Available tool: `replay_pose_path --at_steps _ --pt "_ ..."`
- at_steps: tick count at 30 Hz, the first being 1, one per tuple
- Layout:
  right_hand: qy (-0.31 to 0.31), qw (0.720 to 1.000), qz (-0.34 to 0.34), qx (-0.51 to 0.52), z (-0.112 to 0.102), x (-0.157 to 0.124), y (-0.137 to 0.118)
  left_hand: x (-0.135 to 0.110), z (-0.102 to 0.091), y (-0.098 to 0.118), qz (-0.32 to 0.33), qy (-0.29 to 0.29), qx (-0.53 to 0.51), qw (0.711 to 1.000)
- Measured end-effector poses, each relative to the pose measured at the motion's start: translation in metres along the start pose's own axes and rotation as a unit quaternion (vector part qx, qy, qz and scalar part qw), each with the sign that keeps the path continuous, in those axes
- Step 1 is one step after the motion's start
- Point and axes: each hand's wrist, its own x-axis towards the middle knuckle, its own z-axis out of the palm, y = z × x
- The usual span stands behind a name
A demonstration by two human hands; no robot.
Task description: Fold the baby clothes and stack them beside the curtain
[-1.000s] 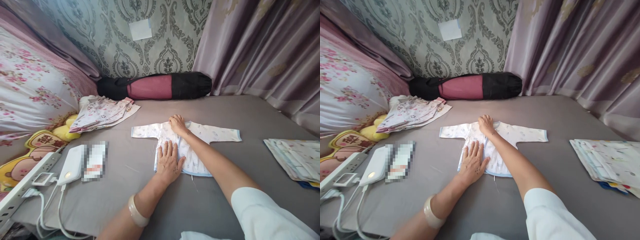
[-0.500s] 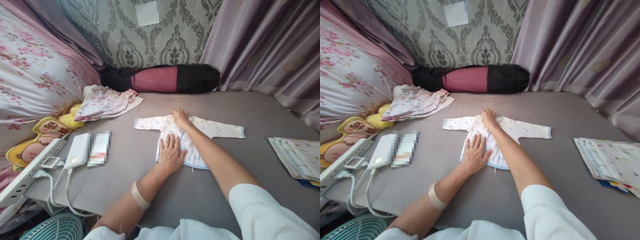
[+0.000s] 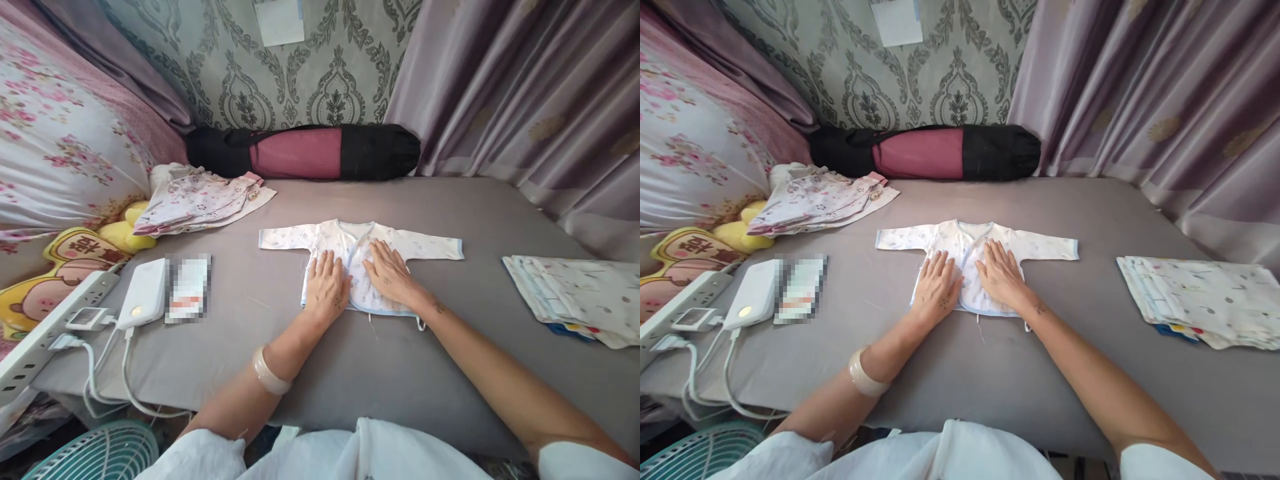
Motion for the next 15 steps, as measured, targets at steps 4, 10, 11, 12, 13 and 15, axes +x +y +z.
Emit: replay_pose_path --at_steps 4,10,11,12,13,15 --pt "-0.011 1.0 -0.001 -0.025 0.009 -0.021 -0.004 -0.002 0.005 -0.003 -0.037 -0.042 0.041 0.998" --pt "0.006 0.999 -0.009 -0.033 0.011 -0.028 -0.008 -0.002 0.007 -0.004 -0.048 -0.074 0.046 0.995" --pt "0.004 0.999 -0.009 -0.032 0.01 -0.028 -0.008 -0.001 0.005 -0.004 -0.048 -0.07 0.041 0.996" --pt "0.001 0.999 -0.01 -0.031 0.009 -0.028 -0.008 0.001 0.003 -0.004 -0.049 -0.061 0.035 0.996" --pt "-0.003 0.999 -0.01 -0.03 0.008 -0.028 -0.008 0.002 0.0 -0.005 -0.054 -0.047 0.029 0.997" --pt "-0.01 1.0 -0.009 -0.026 0.006 -0.029 -0.008 0.005 -0.007 -0.008 -0.081 -0.008 0.021 0.996"
